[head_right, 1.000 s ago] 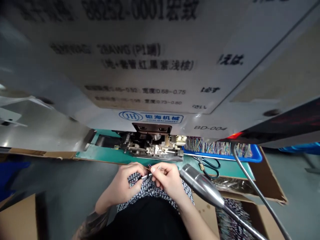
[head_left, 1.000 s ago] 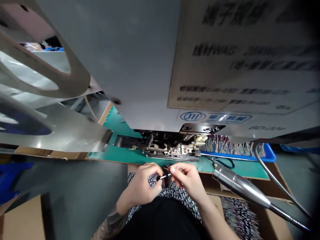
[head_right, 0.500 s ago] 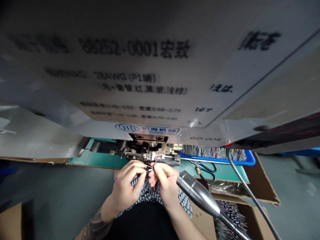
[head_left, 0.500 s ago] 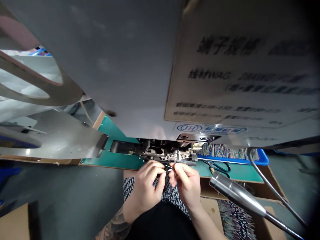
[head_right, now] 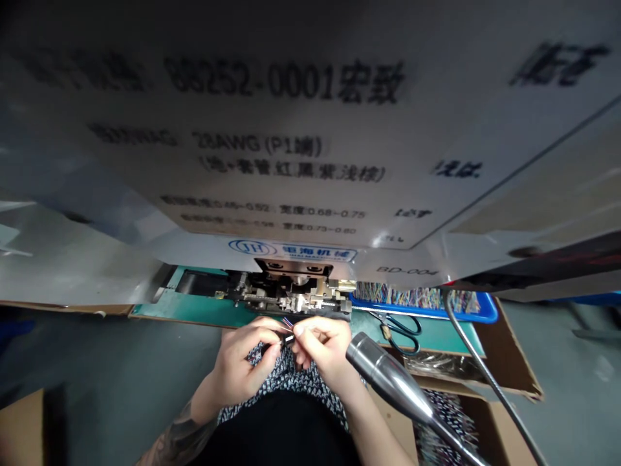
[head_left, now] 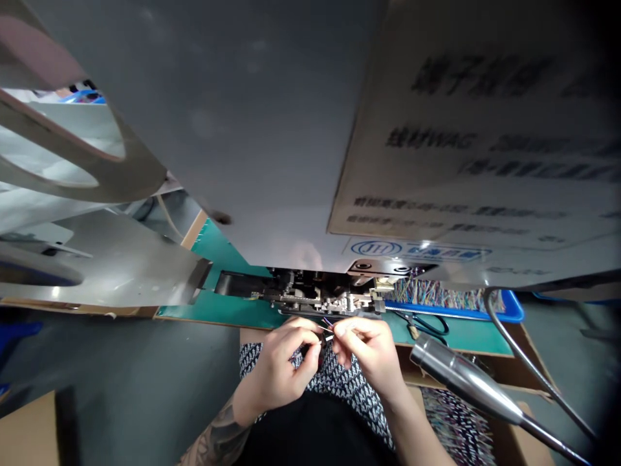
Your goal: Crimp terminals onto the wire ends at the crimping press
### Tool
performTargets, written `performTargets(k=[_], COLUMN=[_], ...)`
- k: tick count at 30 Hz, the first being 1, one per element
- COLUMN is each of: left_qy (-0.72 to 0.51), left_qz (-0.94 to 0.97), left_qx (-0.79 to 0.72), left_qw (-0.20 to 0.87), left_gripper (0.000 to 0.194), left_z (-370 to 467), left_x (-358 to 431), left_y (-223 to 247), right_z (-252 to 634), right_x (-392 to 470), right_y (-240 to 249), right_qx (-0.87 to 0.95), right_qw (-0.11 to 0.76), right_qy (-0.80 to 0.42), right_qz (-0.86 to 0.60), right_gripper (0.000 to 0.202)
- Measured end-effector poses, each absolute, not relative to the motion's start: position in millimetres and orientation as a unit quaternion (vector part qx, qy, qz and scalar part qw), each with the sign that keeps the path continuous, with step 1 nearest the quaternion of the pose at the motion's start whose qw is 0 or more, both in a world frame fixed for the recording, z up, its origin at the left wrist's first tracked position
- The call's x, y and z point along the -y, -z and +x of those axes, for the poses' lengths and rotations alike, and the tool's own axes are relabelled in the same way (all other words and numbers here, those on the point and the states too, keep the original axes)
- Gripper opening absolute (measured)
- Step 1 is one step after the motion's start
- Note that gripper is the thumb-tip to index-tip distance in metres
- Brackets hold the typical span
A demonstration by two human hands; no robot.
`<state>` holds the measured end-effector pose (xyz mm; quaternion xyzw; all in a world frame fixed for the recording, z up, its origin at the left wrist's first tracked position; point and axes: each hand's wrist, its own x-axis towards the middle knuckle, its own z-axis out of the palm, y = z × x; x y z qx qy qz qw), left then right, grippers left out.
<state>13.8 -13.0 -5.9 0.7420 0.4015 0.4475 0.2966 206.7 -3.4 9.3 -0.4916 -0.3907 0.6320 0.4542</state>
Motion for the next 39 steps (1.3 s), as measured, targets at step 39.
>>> performTargets(k=[39], left_qy=[-0.408], left_qz=[0.773], left_qx=[-0.457], left_qw=[0.164], left_gripper=[0.014], left_z=[22.5], left_x=[8.1], left_y=[14.1], right_z=[187.8], right_x=[-4.1], right_y=[-11.3], right_qx=[0.389], right_qw=[0.481], right_qy=[-0.578], right_qz=[-0.532], right_gripper=[0.049])
